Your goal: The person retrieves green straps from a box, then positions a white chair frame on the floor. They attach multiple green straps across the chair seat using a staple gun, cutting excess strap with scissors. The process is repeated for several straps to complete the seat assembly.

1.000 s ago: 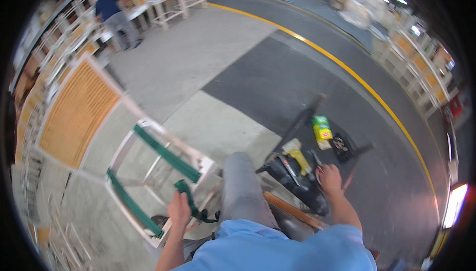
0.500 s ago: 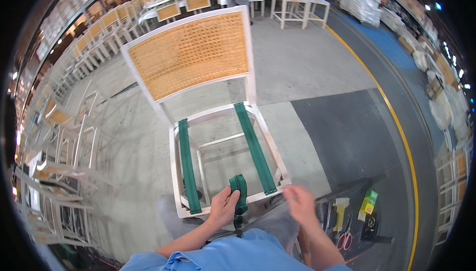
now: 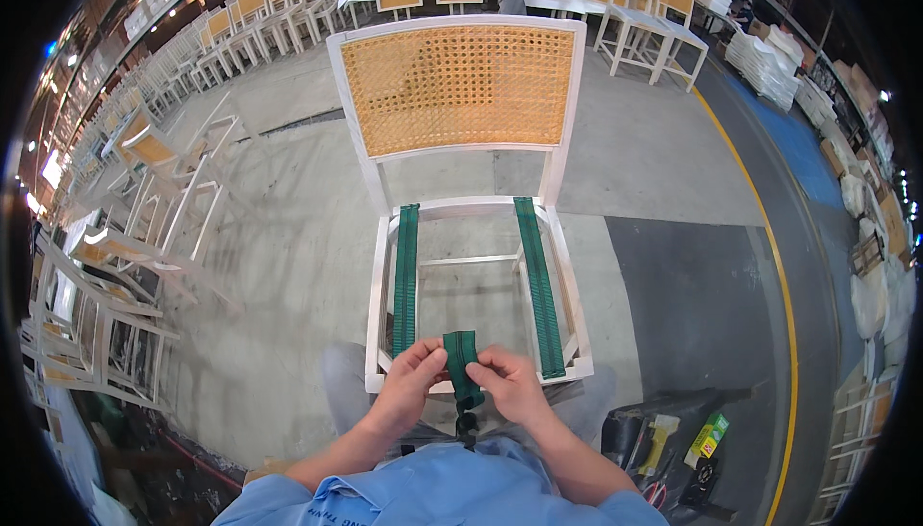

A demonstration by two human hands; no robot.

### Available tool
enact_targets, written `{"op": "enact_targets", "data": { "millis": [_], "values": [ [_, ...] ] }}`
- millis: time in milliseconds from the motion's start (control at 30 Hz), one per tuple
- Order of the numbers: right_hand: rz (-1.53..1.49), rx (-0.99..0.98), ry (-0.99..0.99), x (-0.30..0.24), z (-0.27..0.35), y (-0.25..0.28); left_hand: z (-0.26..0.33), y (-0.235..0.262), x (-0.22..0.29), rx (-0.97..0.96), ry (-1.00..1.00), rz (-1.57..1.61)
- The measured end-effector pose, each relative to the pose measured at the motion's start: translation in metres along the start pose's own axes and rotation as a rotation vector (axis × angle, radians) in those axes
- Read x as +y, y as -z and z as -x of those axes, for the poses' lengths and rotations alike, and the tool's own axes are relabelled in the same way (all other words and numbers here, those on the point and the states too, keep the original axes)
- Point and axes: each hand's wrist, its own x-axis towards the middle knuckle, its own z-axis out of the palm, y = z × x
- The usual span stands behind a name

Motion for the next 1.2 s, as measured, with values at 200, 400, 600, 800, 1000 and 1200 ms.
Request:
{"op": "enact_targets", "data": {
  "millis": [200, 400, 600, 800, 1000, 1200],
  "values": [
    [-0.02, 0.132, 0.081, -0.021, -0.005, -0.021, -0.012, 0.012, -0.003, 0.006, -0.05, -0.091],
    [0.348, 0.156, 0.26, -0.031, -0.017, -0.011, -0.016, 0.008, 0.003, -0.018, -0.006, -0.18],
    [0.493, 0.161, 0.321, -0.039, -0.021, -0.009, -0.017, 0.004, 0.015, -0.031, -0.065, -0.378],
    [0.537, 0.147, 0.333, -0.04, -0.037, -0.004, -0.025, -0.005, 0.028, 0.043, -0.469, -0.951],
    [0.686, 0.093, 0.436, -0.048, -0.083, 0.008, -0.069, 0.003, 0.035, 0.054, -0.611, -1.072],
    [0.799, -0.016, 0.323, -0.045, -0.169, 0.025, -0.144, 0.016, 0.041, 0.131, -0.483, -1.028]
  ]
}}
